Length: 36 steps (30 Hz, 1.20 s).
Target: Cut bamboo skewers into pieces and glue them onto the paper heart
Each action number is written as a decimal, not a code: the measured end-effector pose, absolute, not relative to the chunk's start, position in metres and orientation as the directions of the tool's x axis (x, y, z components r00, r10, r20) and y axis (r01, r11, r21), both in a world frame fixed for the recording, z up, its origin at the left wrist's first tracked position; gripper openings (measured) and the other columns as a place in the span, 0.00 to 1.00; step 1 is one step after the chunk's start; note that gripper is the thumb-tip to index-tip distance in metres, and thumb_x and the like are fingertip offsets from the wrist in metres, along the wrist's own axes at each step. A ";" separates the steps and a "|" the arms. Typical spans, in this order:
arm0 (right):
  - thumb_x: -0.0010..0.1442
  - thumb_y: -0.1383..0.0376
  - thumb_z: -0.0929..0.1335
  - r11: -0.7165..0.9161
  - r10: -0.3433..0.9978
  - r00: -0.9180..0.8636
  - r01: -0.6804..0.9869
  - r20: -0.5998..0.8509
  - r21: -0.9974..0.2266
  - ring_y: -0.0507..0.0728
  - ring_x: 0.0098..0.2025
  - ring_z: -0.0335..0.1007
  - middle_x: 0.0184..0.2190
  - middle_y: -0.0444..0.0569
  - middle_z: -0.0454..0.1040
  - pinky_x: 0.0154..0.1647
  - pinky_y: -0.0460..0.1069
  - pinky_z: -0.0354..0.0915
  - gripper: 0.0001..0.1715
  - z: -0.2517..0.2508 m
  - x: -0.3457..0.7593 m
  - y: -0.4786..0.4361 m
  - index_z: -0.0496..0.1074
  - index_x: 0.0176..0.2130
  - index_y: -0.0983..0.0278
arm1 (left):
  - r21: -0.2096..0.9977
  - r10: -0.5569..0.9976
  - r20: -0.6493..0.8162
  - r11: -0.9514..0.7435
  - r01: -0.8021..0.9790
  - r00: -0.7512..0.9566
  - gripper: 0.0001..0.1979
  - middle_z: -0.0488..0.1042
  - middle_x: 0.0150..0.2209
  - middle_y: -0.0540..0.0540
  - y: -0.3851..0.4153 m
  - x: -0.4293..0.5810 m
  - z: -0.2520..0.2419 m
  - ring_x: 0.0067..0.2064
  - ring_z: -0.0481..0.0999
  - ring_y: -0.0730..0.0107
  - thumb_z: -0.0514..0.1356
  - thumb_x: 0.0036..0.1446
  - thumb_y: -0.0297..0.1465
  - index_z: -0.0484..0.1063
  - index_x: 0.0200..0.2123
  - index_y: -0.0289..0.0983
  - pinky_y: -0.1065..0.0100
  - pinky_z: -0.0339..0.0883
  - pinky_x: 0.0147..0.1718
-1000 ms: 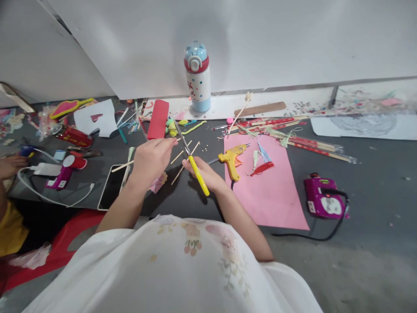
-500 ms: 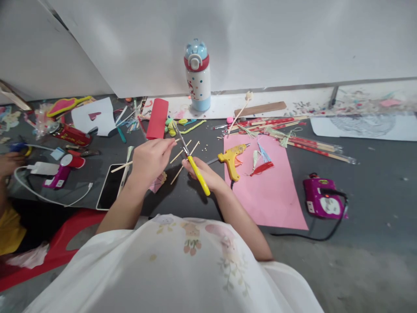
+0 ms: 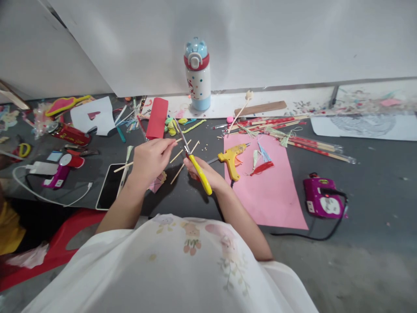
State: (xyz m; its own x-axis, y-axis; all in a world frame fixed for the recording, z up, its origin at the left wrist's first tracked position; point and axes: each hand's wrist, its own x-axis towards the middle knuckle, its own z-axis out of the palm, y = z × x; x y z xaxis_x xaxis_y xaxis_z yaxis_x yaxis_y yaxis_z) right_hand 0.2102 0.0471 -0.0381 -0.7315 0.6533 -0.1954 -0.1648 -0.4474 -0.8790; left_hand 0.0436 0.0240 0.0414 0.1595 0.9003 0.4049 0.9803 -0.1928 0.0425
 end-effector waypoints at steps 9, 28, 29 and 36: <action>0.56 0.44 0.64 -0.344 0.687 -0.700 -0.076 -0.196 -0.936 0.46 0.21 0.49 0.20 0.37 0.54 0.21 0.45 0.47 0.24 -0.033 0.212 0.047 0.58 0.30 0.61 | -0.001 0.912 0.368 -0.194 0.981 0.181 0.16 0.78 0.33 0.45 0.024 0.044 0.042 0.34 0.76 0.68 0.48 0.64 0.36 0.74 0.39 0.38 0.69 0.61 0.31; 0.52 0.42 0.66 -0.555 0.604 -0.735 -0.109 -0.309 -0.824 0.43 0.16 0.42 0.17 0.33 0.48 0.16 0.42 0.43 0.28 -0.036 0.205 0.046 0.54 0.28 0.61 | 0.050 0.919 0.367 -0.175 0.983 0.145 0.18 0.78 0.33 0.46 0.030 0.037 0.026 0.33 0.76 0.69 0.48 0.64 0.39 0.75 0.37 0.38 0.70 0.59 0.29; 0.52 0.42 0.66 -0.560 0.598 -0.740 -0.111 -0.309 -0.821 0.43 0.15 0.42 0.17 0.33 0.48 0.16 0.42 0.42 0.28 -0.037 0.204 0.046 0.54 0.28 0.61 | 0.074 0.918 0.375 -0.173 0.982 0.133 0.18 0.78 0.33 0.46 0.031 0.036 0.024 0.33 0.76 0.69 0.48 0.64 0.39 0.76 0.37 0.39 0.70 0.59 0.29; 0.50 0.42 0.67 -0.600 0.571 -0.759 -0.124 -0.314 -0.790 0.44 0.15 0.39 0.17 0.33 0.47 0.16 0.42 0.41 0.29 -0.039 0.203 0.048 0.52 0.28 0.60 | 0.201 0.918 0.388 -0.167 0.965 0.078 0.17 0.79 0.33 0.46 0.034 0.034 0.015 0.34 0.76 0.69 0.51 0.63 0.40 0.77 0.37 0.39 0.70 0.61 0.31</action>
